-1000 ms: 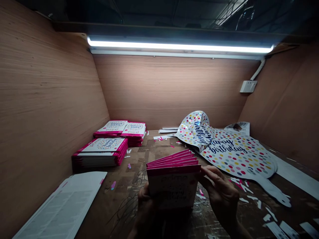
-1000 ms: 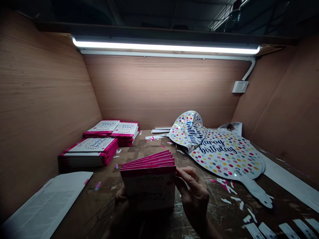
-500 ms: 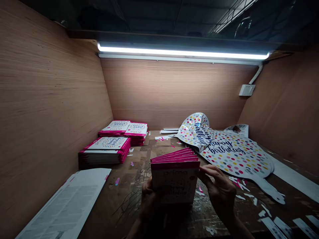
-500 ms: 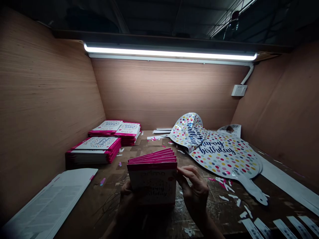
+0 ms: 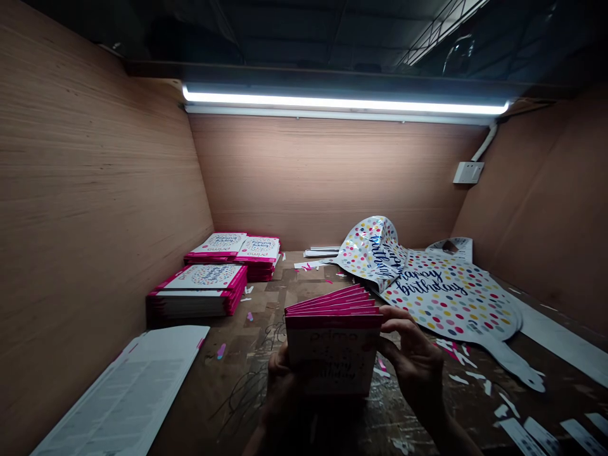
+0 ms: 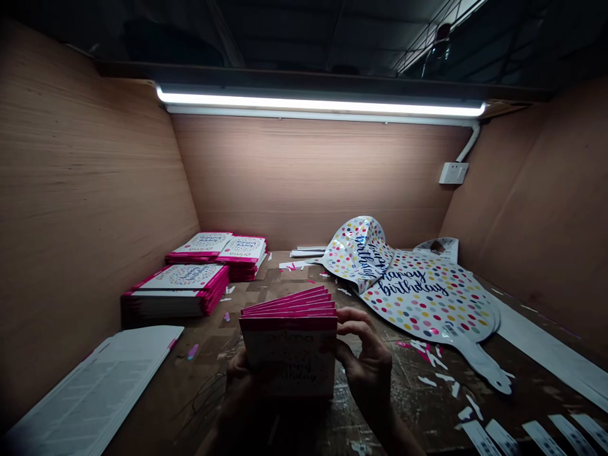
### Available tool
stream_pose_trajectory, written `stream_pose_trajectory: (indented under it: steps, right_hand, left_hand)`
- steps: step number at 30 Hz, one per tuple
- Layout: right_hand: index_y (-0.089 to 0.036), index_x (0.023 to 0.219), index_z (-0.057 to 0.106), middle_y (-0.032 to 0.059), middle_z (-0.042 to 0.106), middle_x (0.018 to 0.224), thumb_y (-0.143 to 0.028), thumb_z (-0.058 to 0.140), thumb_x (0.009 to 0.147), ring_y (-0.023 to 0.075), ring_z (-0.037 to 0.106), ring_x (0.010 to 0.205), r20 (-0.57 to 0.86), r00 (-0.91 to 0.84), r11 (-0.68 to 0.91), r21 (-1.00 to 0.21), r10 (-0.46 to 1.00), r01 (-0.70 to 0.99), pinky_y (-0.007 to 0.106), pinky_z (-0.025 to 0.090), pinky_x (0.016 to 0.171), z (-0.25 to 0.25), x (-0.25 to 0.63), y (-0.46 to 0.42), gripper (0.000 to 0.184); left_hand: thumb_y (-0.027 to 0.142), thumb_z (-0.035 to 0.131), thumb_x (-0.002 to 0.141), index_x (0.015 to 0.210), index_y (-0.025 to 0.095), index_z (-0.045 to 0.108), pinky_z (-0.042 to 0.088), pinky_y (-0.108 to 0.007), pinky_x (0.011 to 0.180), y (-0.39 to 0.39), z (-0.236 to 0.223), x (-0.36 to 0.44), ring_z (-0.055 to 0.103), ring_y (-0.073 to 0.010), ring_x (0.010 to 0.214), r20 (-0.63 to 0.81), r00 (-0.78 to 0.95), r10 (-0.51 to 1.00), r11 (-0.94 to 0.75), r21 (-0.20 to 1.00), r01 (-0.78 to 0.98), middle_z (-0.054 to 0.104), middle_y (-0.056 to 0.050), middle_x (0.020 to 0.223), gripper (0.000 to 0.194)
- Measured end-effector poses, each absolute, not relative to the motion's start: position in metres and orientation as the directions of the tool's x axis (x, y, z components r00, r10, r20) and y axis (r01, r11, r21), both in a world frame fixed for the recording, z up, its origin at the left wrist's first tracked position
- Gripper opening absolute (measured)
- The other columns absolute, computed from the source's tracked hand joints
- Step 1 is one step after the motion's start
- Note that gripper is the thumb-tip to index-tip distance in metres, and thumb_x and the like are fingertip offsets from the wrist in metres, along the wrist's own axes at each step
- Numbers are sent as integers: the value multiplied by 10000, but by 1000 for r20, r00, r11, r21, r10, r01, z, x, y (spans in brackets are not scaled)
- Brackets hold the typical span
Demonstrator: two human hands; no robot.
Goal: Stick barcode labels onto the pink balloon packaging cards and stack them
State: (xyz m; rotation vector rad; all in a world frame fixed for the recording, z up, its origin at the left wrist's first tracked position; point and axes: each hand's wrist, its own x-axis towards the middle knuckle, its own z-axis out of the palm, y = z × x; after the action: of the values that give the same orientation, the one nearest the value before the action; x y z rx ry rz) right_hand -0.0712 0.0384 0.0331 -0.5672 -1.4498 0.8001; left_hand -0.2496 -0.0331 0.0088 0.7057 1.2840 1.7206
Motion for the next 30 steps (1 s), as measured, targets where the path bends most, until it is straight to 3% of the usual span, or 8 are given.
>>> stream_pose_trajectory:
  steps: [17,19,21,24,27,30]
  right_hand:
    - [-204,752,593,70,586,1032,-153,662,708,243,543,995,580,-77,559,-808,811,-187,373,472,800,33,-72,40,97]
    - [-215,842,596,62,594,1006,-157,672,695,230,559,963,555,-43,538,-820,831,-195,371,472,810,32,-73,42,175]
    - [-233,1022,577,57,599,1015,-172,681,678,226,569,962,514,-29,500,-845,857,-190,369,470,827,31,-73,45,365]
    - [-231,1219,495,62,602,1051,-210,671,677,238,562,1010,461,-99,442,-881,882,-168,376,467,851,33,-75,49,570]
    - [-228,1243,490,66,601,1102,-250,666,685,243,552,1042,431,-155,401,-896,889,-192,370,476,850,37,-80,51,585]
    - [-224,1180,550,82,598,1131,-286,694,654,255,573,999,396,-172,353,-906,902,-234,326,529,722,42,-84,50,549]
  left_hand:
    - [166,762,432,699,135,651,488,-262,495,-30,3,-257,582,-190,589,6,-513,859,-117,976,-186,659,-19,614,291]
    - [165,763,436,706,133,656,491,-263,499,-30,4,-257,580,-188,593,12,-496,868,-127,972,-199,658,-15,619,293]
    - [155,765,428,703,132,659,487,-253,490,-30,8,-256,577,-181,585,13,-501,866,-140,966,-217,652,-8,607,295]
    - [127,755,420,667,135,657,457,-214,450,-32,15,-250,566,-160,549,17,-537,843,-161,961,-223,640,7,565,266]
    - [107,730,426,660,142,663,449,-199,444,-34,21,-245,568,-152,544,18,-567,823,-187,952,-241,649,13,568,246]
    - [105,727,424,681,144,677,455,-202,452,-34,24,-243,595,-173,577,6,-557,830,-185,946,-266,667,4,592,265]
